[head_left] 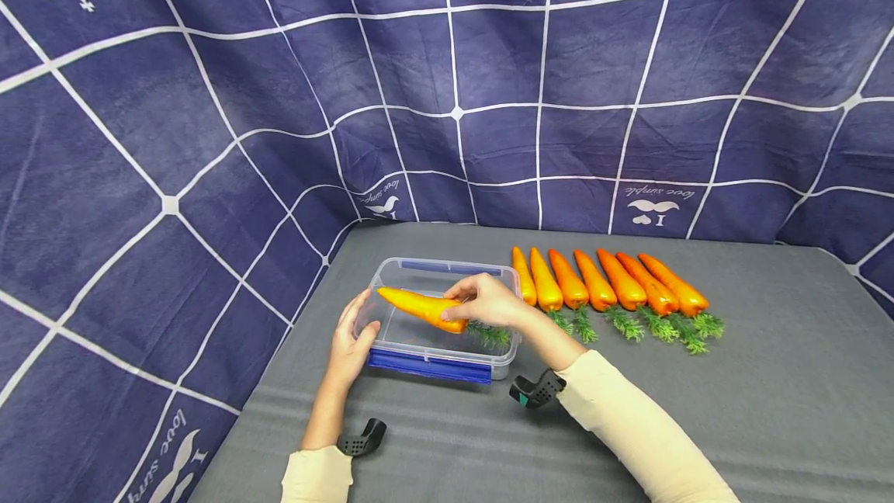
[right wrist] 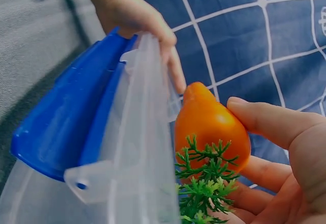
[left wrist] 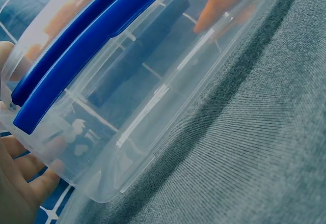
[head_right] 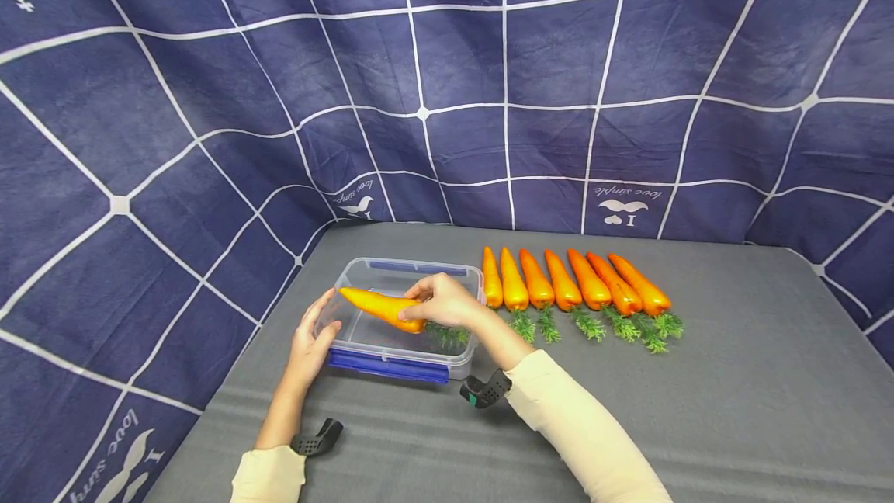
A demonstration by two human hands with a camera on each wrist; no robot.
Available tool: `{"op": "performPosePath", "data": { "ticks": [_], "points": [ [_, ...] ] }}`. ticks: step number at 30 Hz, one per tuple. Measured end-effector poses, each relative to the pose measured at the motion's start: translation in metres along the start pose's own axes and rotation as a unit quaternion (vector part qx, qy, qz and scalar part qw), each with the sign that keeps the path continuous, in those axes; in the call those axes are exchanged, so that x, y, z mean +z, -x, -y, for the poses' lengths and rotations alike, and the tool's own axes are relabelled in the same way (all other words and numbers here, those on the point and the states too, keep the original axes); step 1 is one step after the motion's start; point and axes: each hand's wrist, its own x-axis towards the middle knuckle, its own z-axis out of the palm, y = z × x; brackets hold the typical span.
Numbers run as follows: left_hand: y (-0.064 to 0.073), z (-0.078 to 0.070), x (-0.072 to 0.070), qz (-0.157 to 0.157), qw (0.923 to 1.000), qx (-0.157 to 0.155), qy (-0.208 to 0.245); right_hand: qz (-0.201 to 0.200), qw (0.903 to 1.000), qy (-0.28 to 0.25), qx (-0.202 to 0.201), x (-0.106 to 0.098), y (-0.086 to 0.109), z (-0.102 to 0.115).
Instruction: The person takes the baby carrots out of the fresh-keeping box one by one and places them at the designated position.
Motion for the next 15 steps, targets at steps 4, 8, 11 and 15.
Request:
{"op": "performPosePath", "data": {
  "ticks": [4, 8, 11, 15],
  "points": [
    [0.000, -0.017, 0.002, 0.004, 1.0000, -0.007, -0.002, -0.027, 0.9994, -0.021, 0.006, -0.007, 0.004, 0.004],
    [0.000, -0.015, 0.002, 0.003, 0.9999, -0.013, 0.001, -0.051, 0.9975, -0.048, 0.011, -0.014, 0.008, 0.005],
    [0.001, 0.001, 0.001, -0.002, 0.9999, -0.016, 0.000, -0.060, 0.9949, -0.079, 0.020, -0.019, 0.011, 0.004],
    [0.000, 0.011, 0.000, -0.006, 0.9997, -0.022, -0.008, -0.072, 0.9904, -0.115, 0.027, -0.027, 0.015, 0.003]
  ]
}}
